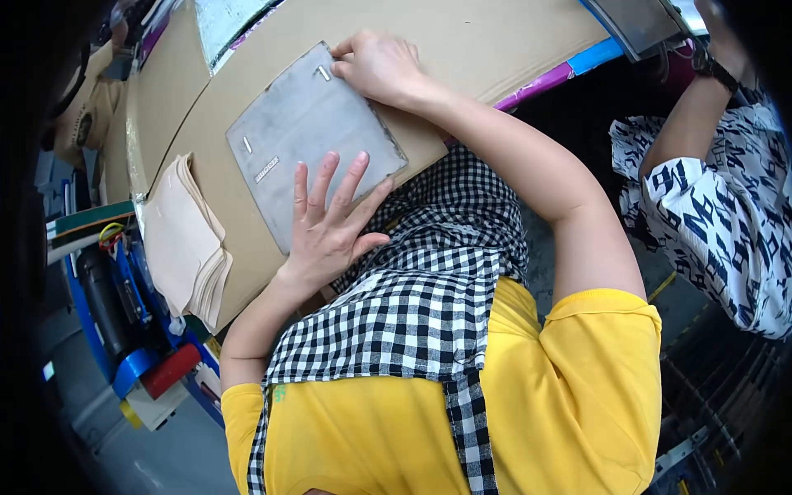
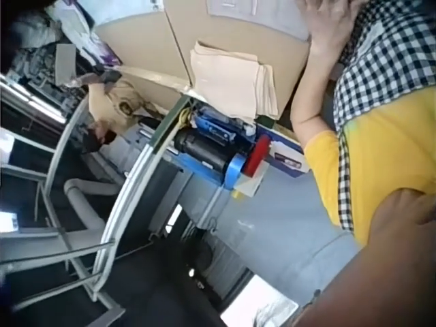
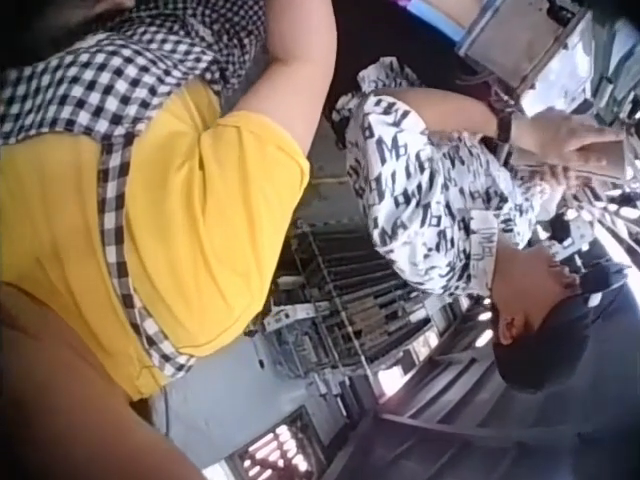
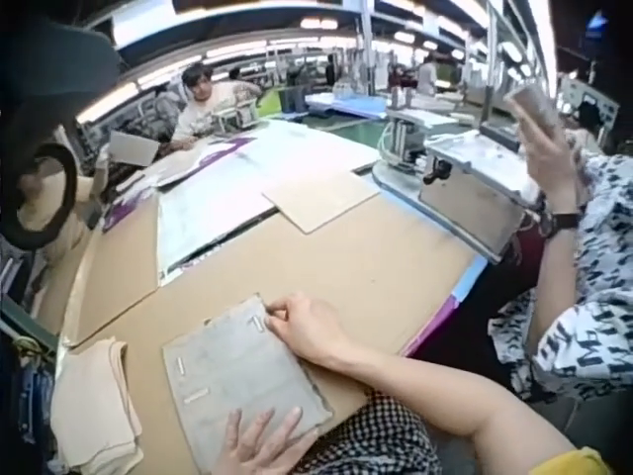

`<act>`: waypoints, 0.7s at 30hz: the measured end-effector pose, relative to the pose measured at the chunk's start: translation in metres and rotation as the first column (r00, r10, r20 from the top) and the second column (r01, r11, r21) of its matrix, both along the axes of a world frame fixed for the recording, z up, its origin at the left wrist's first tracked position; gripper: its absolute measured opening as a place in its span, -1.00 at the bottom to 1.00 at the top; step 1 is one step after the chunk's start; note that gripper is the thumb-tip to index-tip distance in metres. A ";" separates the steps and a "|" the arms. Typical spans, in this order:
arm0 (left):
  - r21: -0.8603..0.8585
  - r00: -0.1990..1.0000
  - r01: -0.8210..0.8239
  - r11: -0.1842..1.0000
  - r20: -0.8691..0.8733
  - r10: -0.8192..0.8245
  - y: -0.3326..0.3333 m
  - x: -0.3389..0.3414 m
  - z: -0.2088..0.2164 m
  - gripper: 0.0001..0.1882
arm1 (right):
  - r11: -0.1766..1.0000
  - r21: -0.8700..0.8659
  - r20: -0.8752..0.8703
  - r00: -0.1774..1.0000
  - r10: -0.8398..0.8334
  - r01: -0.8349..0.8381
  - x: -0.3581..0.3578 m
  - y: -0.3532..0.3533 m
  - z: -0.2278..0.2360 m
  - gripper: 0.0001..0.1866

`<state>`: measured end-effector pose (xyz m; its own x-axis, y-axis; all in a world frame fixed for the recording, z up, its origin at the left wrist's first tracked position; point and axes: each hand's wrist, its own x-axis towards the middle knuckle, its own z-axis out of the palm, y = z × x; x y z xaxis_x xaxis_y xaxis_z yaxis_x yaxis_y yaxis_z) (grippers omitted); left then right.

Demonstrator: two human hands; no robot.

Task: Packaging material components into plastic sleeves at a production workstation.

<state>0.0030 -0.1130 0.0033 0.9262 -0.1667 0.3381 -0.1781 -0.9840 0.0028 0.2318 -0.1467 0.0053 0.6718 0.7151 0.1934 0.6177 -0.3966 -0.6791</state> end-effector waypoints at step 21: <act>-0.233 0.994 -0.030 0.972 -0.112 0.004 -0.004 0.004 -0.004 -0.40 | 0.999 -0.047 0.051 0.999 0.001 0.002 -0.005 0.004 0.005 -0.69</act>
<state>0.0074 -0.1165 -0.0007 0.9619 -0.0788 0.2617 -0.1470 -0.9565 0.2521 0.2267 -0.1426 0.0106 0.6622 0.7238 0.1940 0.6511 -0.4276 -0.6271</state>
